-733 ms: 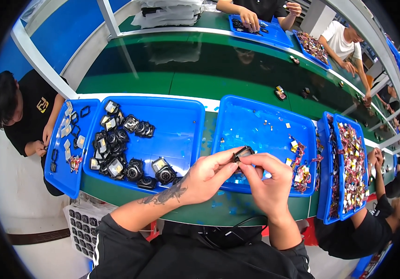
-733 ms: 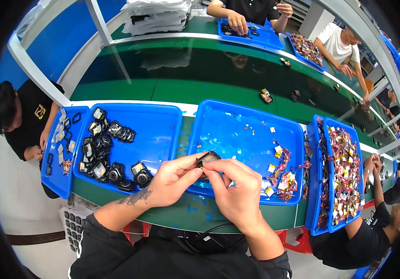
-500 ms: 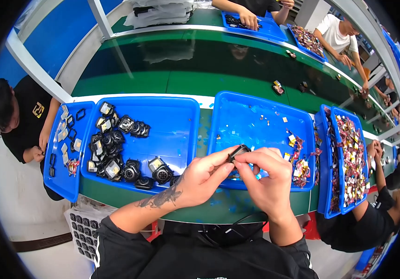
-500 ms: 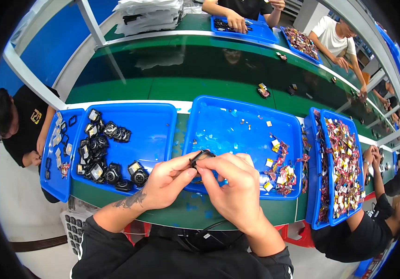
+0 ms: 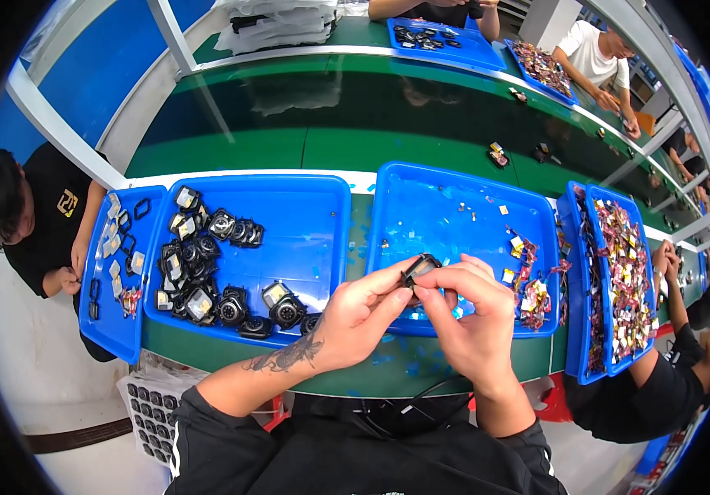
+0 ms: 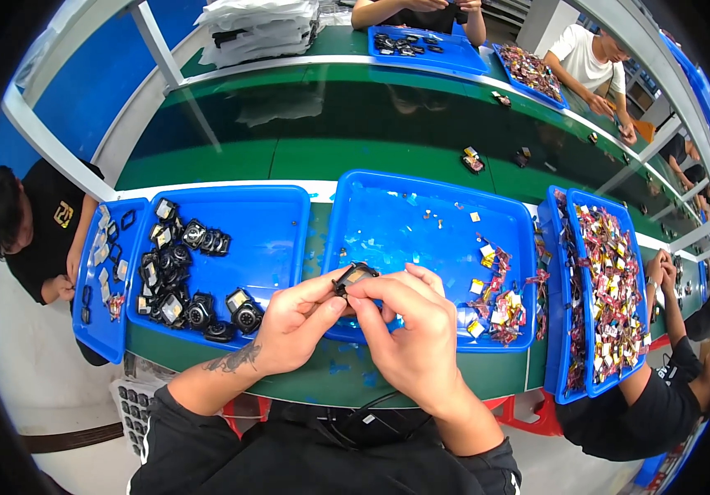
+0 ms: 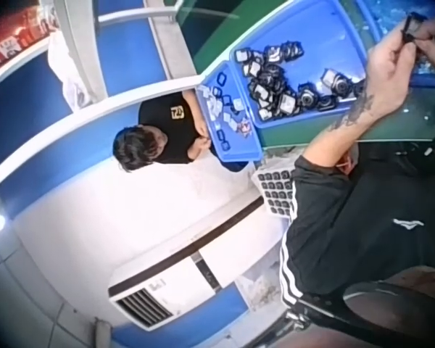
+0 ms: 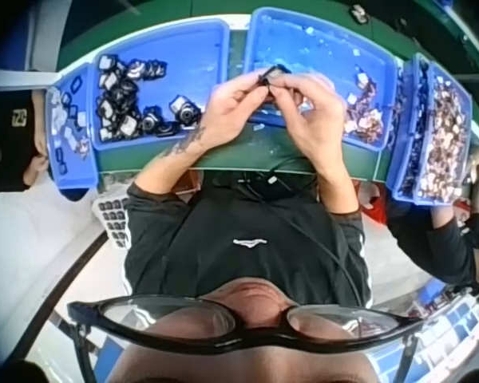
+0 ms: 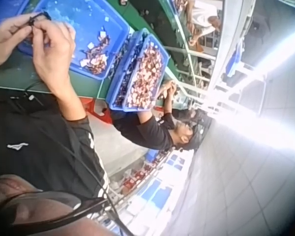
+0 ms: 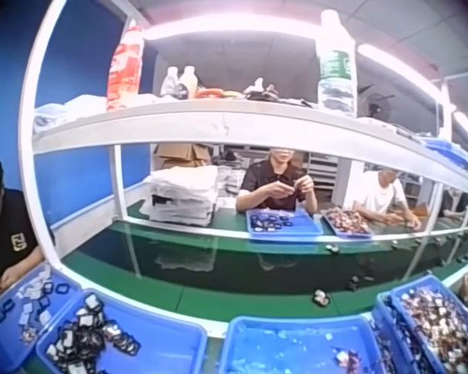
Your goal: Assembling small electronic components into a housing on a production line.
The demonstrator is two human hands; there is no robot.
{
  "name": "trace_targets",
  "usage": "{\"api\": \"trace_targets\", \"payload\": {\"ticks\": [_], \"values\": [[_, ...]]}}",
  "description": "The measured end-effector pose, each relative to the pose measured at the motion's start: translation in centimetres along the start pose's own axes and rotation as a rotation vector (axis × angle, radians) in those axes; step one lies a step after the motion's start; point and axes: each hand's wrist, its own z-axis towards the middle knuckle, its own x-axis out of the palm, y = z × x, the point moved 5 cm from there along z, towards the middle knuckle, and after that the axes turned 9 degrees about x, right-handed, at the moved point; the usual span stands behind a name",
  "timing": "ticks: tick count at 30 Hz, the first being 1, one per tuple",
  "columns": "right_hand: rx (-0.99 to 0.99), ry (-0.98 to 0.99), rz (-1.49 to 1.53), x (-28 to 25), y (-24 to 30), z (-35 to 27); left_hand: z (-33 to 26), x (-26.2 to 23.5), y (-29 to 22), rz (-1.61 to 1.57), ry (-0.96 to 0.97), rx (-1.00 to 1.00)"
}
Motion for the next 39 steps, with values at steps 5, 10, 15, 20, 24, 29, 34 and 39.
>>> {"api": "trace_targets", "payload": {"ticks": [5, 10, 15, 20, 24, 29, 34, 39], "values": [[0.016, 0.006, -0.034, 0.0, 0.1, 0.0, -0.2, -0.2, 0.2, 0.109, -0.003, 0.01], [-0.012, -0.031, -0.128, -0.2, 0.5, -0.3, -0.2, -0.4, -0.2, 0.342, 0.015, 0.035], [-0.09, -0.086, -0.136, -1.0, 0.4, -0.6, 0.1, 0.0, -1.4, 0.351, 0.127, 0.029], [0.098, -0.065, 0.108, -0.7, -1.2, 0.2, 0.1, -0.3, -0.9, 0.284, 0.143, 0.065], [0.34, 0.028, 0.652, 0.0, -3.4, -0.6, 0.2, -0.3, -0.2, -0.117, -0.156, -0.061], [0.44, 0.18, 0.564, 0.7, -3.6, -1.7, 0.6, -0.8, -0.9, -0.135, -0.234, 0.048], [0.422, 0.205, 0.717, 0.0, -3.8, -1.7, 1.0, -0.8, -2.7, 0.587, 0.079, 0.334], [0.464, 0.344, 0.588, -0.3, -3.6, -1.6, 0.8, -0.7, -2.9, 0.745, 0.145, 0.442]]}}
